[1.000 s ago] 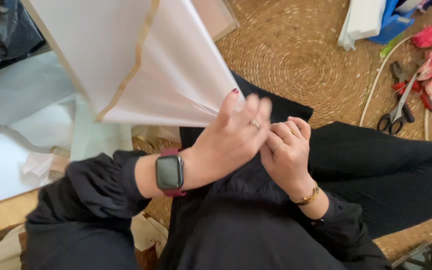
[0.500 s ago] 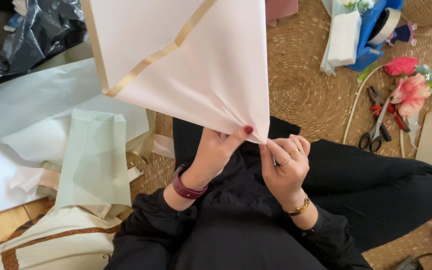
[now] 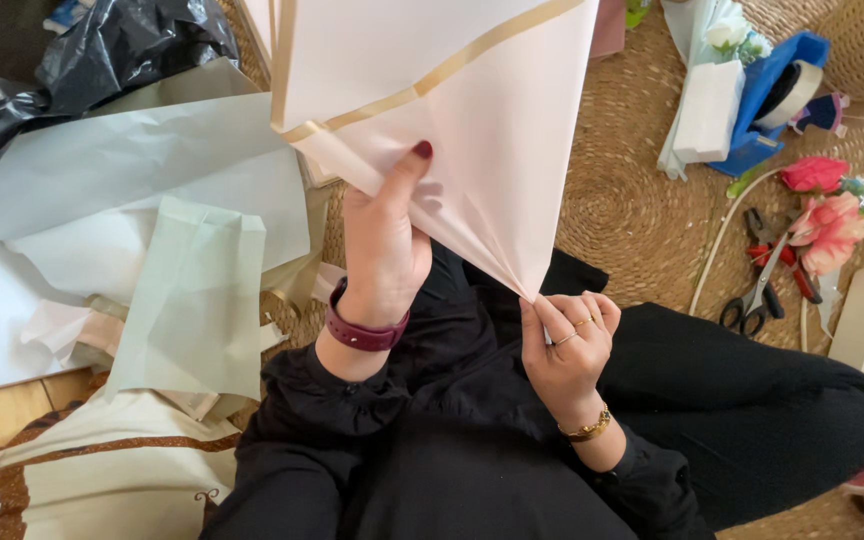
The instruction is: The person folds a large sheet of white and gold paper around the base of a bouquet of flowers by hand.
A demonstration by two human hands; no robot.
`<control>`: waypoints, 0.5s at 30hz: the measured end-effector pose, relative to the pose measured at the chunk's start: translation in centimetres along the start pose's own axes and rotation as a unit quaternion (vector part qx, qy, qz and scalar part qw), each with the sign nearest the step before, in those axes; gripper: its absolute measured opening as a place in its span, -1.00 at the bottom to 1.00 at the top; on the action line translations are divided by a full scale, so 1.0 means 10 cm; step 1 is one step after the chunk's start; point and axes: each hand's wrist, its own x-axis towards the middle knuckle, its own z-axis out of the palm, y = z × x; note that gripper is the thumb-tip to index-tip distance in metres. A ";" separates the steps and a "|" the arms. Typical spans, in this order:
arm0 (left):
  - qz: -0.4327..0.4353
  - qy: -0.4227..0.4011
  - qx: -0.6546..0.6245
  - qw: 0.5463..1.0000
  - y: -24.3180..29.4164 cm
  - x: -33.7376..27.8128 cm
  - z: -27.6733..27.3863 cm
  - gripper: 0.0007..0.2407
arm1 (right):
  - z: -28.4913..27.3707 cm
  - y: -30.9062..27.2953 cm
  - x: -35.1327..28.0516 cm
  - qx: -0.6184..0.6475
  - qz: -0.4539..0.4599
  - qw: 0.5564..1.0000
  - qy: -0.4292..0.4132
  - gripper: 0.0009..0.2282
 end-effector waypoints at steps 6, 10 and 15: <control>0.043 0.101 -0.012 0.994 0.16 0.15 -0.01 -0.72 | -0.01 0.03 0.01 0.016 0.008 1.000 0.002 -0.95; 0.092 -0.025 -0.048 0.994 -0.24 0.17 -0.23 -0.70 | -0.02 0.05 0.06 0.012 0.021 1.000 -0.002 -0.95; -0.031 -0.292 -0.047 0.955 -0.86 -0.22 -0.39 -0.46 | -0.03 -0.01 0.18 0.023 0.034 0.999 0.014 -0.92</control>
